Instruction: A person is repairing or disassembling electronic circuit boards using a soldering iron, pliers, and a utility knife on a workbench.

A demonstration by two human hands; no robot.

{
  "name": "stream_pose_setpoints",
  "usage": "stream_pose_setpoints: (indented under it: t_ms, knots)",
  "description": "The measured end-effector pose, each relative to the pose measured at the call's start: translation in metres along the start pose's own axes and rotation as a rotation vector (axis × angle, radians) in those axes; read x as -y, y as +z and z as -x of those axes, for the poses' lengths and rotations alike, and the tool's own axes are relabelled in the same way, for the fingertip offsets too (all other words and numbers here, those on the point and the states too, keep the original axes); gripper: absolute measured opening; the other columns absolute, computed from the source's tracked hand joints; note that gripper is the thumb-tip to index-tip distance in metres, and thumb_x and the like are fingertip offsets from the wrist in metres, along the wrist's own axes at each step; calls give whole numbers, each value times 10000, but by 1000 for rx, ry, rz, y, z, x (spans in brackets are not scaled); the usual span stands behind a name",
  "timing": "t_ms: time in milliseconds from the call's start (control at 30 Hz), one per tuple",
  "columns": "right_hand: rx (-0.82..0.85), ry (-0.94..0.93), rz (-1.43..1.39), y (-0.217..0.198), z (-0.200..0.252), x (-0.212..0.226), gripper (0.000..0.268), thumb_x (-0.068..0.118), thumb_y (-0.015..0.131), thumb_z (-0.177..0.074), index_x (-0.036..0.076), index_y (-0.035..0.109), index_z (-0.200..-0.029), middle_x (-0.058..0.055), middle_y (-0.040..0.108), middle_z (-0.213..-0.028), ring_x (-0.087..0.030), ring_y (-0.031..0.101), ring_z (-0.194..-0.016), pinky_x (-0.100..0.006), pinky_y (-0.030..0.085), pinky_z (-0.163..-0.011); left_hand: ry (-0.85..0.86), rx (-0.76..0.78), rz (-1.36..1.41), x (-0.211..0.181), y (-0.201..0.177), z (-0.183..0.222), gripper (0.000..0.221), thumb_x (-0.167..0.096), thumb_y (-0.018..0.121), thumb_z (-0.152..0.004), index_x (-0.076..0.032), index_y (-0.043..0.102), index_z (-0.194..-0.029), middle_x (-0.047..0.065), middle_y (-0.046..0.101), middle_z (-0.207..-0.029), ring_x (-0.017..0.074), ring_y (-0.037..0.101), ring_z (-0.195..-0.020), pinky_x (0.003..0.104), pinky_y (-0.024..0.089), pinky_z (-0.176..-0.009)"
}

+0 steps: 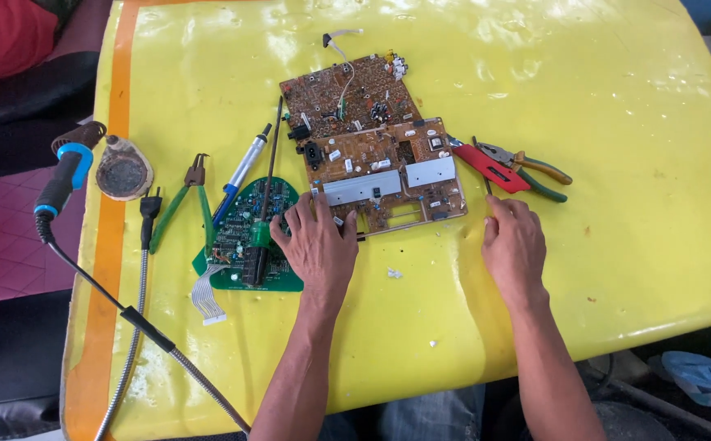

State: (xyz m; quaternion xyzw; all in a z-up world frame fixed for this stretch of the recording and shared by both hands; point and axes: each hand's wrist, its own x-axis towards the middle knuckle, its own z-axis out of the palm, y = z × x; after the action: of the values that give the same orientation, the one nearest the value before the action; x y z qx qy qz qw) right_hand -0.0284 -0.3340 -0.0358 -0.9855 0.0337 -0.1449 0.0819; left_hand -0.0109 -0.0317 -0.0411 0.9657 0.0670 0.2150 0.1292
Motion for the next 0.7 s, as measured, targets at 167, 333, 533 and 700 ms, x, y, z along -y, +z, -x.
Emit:
stream_pose_setpoints:
  t_ms: [167,333,533,700]
  knots:
    - [-70,-24,18,4,-17,-5,360,99,700,-939,162,731,-1292,-92,674,-1148,-336,674,-1075,-439,576,-912,-5,14,14,-2,-2,-2,528,-499,701,-955,-87,631,-1277,141,596,-1302,283,572,-1212,571,286,-1119]
    - [-233,-70,71,-12,-37,1,246,232,801,-933,218,762,-1176,-11,664,-1063,-250,684,-1049,-390,572,-901,-2,17,39,-1,-3,-2,523,-482,698,-971,-70,640,-1287,154,609,-1301,297,570,-1227,592,271,-1125]
    - [-8,40,77,-35,-67,20,380,173,790,-941,116,735,-1312,-159,636,-1175,-368,654,-1136,-494,582,-871,16,6,59,-1,-5,-3,510,-484,682,-1000,-73,637,-1299,151,594,-1329,287,550,-1263,580,279,-1096]
    - [-29,94,1,-21,-68,5,381,265,814,-919,127,759,-1270,-100,609,-1083,-325,703,-965,-467,617,-744,27,37,70,-2,-9,-4,491,-448,691,-1003,-42,654,-1278,140,570,-1365,281,492,-1326,546,290,-1098]
